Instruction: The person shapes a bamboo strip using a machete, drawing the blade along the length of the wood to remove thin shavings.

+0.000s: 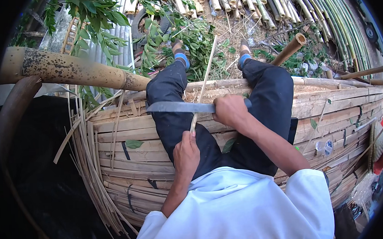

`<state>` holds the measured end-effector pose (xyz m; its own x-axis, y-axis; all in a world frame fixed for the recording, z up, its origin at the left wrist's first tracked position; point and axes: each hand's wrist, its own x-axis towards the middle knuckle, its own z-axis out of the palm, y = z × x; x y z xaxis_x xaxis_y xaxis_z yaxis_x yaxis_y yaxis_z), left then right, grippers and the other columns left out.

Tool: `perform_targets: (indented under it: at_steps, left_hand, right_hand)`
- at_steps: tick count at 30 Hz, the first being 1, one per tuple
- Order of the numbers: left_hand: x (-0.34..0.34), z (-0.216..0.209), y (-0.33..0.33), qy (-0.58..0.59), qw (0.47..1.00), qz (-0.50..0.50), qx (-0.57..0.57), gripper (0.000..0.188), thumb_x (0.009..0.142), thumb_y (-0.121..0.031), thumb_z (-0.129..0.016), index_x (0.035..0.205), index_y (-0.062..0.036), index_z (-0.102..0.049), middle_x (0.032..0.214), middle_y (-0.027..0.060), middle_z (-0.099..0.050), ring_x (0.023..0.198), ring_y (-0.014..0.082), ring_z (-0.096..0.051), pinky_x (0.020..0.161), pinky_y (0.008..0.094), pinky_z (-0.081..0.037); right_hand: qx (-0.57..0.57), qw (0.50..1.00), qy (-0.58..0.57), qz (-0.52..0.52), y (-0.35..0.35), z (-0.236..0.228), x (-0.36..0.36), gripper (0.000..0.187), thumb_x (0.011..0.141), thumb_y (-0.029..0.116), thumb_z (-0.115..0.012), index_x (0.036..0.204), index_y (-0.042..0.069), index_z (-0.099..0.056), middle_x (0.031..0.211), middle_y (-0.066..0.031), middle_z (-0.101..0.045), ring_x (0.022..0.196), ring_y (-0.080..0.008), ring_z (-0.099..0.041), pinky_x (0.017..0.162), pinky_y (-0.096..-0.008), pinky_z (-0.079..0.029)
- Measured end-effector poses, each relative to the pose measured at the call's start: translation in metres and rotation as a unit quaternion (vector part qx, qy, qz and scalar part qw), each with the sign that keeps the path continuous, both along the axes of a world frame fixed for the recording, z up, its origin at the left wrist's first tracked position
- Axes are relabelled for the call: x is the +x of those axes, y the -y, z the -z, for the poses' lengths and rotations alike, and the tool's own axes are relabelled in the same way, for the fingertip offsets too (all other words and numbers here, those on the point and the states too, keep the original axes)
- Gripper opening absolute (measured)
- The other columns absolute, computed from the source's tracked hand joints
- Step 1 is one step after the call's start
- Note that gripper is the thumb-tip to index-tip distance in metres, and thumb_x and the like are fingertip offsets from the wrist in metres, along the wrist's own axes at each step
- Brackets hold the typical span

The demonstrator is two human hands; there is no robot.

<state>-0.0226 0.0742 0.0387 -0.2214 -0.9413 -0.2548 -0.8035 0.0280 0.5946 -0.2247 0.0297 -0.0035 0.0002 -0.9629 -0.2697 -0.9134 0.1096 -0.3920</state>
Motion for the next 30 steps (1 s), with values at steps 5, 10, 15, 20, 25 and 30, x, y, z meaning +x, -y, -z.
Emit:
perform_targets:
  at_steps: [5,10,15,20,25,30]
  left_hand:
    - [0.012,0.0,-0.016,0.017,1.0,-0.009,0.02,0.031,0.101,-0.026,-0.041,0.083,-0.0018,-0.047,0.061,0.0237,-0.05,0.064,0.0481,-0.052,0.053,0.0534,-0.035]
    - [0.008,-0.001,-0.005,-0.001,1.0,-0.009,-0.012,0.025,0.1,-0.022,-0.043,0.083,-0.0036,-0.047,0.059,0.0228,-0.053,0.061,0.0464,-0.056,0.051,0.054,-0.038]
    - [0.02,0.002,-0.008,0.003,1.0,-0.002,-0.005,0.025,0.1,-0.022,-0.043,0.083,-0.0038,-0.048,0.058,0.0224,-0.053,0.06,0.0457,-0.056,0.05,0.0539,-0.038]
    - [0.017,0.001,-0.007,0.005,1.0,-0.008,-0.012,0.025,0.099,-0.021,-0.045,0.082,-0.0036,-0.048,0.058,0.0227,-0.053,0.059,0.0453,-0.056,0.05,0.0531,-0.038]
    - [0.034,-0.004,-0.03,0.019,1.0,-0.007,0.001,0.026,0.099,-0.02,-0.045,0.08,-0.0028,-0.047,0.057,0.0224,-0.051,0.057,0.0448,-0.055,0.047,0.0493,-0.037]
    - [0.026,-0.001,-0.03,-0.003,0.999,-0.013,0.029,0.026,0.099,-0.021,-0.045,0.081,-0.0027,-0.047,0.057,0.0221,-0.051,0.057,0.0447,-0.055,0.047,0.0492,-0.037]
  right_hand:
    - [-0.001,0.999,-0.02,0.048,0.016,0.003,-0.031,0.024,0.075,0.025,-0.061,0.072,0.002,-0.068,0.069,-0.0197,-0.066,0.064,-0.0348,-0.066,0.064,-0.0448,-0.054]
    - [0.032,0.995,0.044,-0.082,0.0,-0.018,0.015,0.024,0.068,0.026,-0.065,0.072,0.003,-0.069,0.07,-0.0202,-0.066,0.069,-0.037,-0.066,0.066,-0.0463,-0.053]
    - [0.021,0.998,0.011,-0.057,0.025,-0.004,-0.017,0.023,0.066,0.023,-0.064,0.071,0.0,-0.069,0.072,-0.0226,-0.066,0.069,-0.0372,-0.067,0.066,-0.0436,-0.054]
    - [0.037,0.996,-0.026,-0.073,0.036,-0.006,-0.023,0.022,0.068,0.019,-0.061,0.073,0.0,-0.069,0.074,-0.0226,-0.067,0.069,-0.0363,-0.068,0.065,-0.0427,-0.055]
    - [0.037,0.998,-0.043,0.019,0.052,-0.001,-0.057,0.021,0.071,0.019,-0.061,0.072,-0.001,-0.068,0.074,-0.0226,-0.067,0.069,-0.0365,-0.068,0.065,-0.0443,-0.055]
    - [0.024,0.994,-0.044,-0.098,0.032,-0.019,-0.033,0.022,0.073,0.021,-0.062,0.073,0.0,-0.069,0.072,-0.0218,-0.066,0.067,-0.0359,-0.067,0.064,-0.0449,-0.054]
